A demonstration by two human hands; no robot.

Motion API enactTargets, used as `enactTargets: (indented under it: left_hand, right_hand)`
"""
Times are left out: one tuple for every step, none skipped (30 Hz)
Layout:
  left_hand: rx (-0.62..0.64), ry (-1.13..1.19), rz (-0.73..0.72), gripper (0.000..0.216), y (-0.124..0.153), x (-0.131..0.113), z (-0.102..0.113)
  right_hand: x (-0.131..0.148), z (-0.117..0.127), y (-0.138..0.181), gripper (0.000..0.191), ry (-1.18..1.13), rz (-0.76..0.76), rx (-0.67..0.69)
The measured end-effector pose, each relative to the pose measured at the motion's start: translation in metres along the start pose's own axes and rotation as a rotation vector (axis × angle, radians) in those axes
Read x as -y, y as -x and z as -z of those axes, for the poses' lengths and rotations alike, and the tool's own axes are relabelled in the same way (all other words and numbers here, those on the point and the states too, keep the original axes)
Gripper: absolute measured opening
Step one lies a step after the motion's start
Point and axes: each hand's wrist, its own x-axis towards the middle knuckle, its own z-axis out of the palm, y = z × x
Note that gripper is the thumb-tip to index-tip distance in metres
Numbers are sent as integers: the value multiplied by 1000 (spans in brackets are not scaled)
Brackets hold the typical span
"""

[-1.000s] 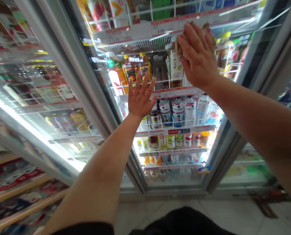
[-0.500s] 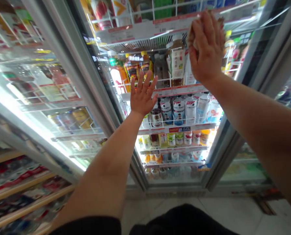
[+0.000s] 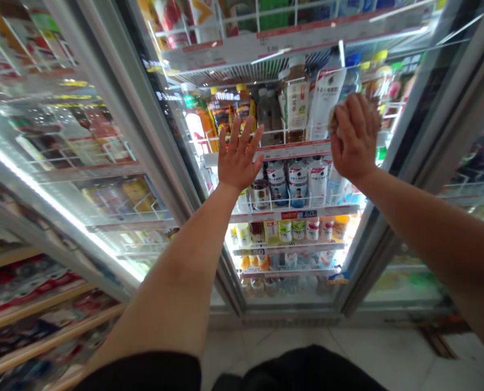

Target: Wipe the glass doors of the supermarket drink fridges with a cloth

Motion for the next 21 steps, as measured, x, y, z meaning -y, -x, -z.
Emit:
enactTargets:
  left_hand:
    - [-2,4,-3,61,0,0,0]
    - [-4,8,-8,61,0,1,-1]
    - [-9,11,-12,61,0,2,-2]
    - [-17,10,-16,61,1,3,-3]
    - [-25,5,-21,61,1,4,-4]
    - [-34,-6,-27,61,1,5,-5]
    - [-42,-24,-36,62,2,6,-6]
    - [-49,-43,-43,62,2,6,-7]
    - [-56,-61,-51,62,2,7,-8]
    - [-61,-74,-57,63,2,7,-8]
    - [-66,-81,-62,63,2,7,-8]
    - [-69,-84,-64,64,2,7,-8]
    - [-70,-84,-65,64,2,7,-8]
    - [-71,-86,-66,63,1,7,-7]
    - [-71,-89,-67,63,1,7,-7]
    - [-72,-94,-66,63,1,6,-7]
    - [-73,-98,-65,63,1,6,-7]
    - [-74,-101,-62,63,1,6,-7]
    - [-74,-101,-60,63,1,7,-7]
    - [-72,-100,-58,63,1,7,-7]
    - [-68,-97,-55,63,1,6,-7]
  right_hand:
    - [-6,0,6,52,0,59,18]
    - [-13,2,9,51,-7,127,42]
    - [-20,4,9,50,-18,186,69]
    - [-27,7,7,50,-30,221,90]
    - [-32,10,5,50,-41,229,109]
    - [-36,12,5,50,-45,214,115]
    - [-38,13,8,50,-41,184,99]
    - [-39,13,15,50,-28,147,72]
    - [-38,11,26,50,-9,122,38]
    - [-37,9,39,50,11,117,7]
    - [-36,6,52,51,28,129,-9]
    - [-35,3,64,52,30,188,14]
    - [-36,2,73,53,23,238,46]
    - [-38,1,78,54,9,295,89]
    - [-41,2,79,55,-10,351,137]
    - [-44,4,76,57,-29,397,182]
    - [-48,6,71,58,-47,436,223]
    - [-50,8,66,59,-62,462,252]
    - [-50,10,64,61,-73,471,263]
    - [-49,11,65,64,-78,461,253]
    - [-45,10,70,66,-74,440,230]
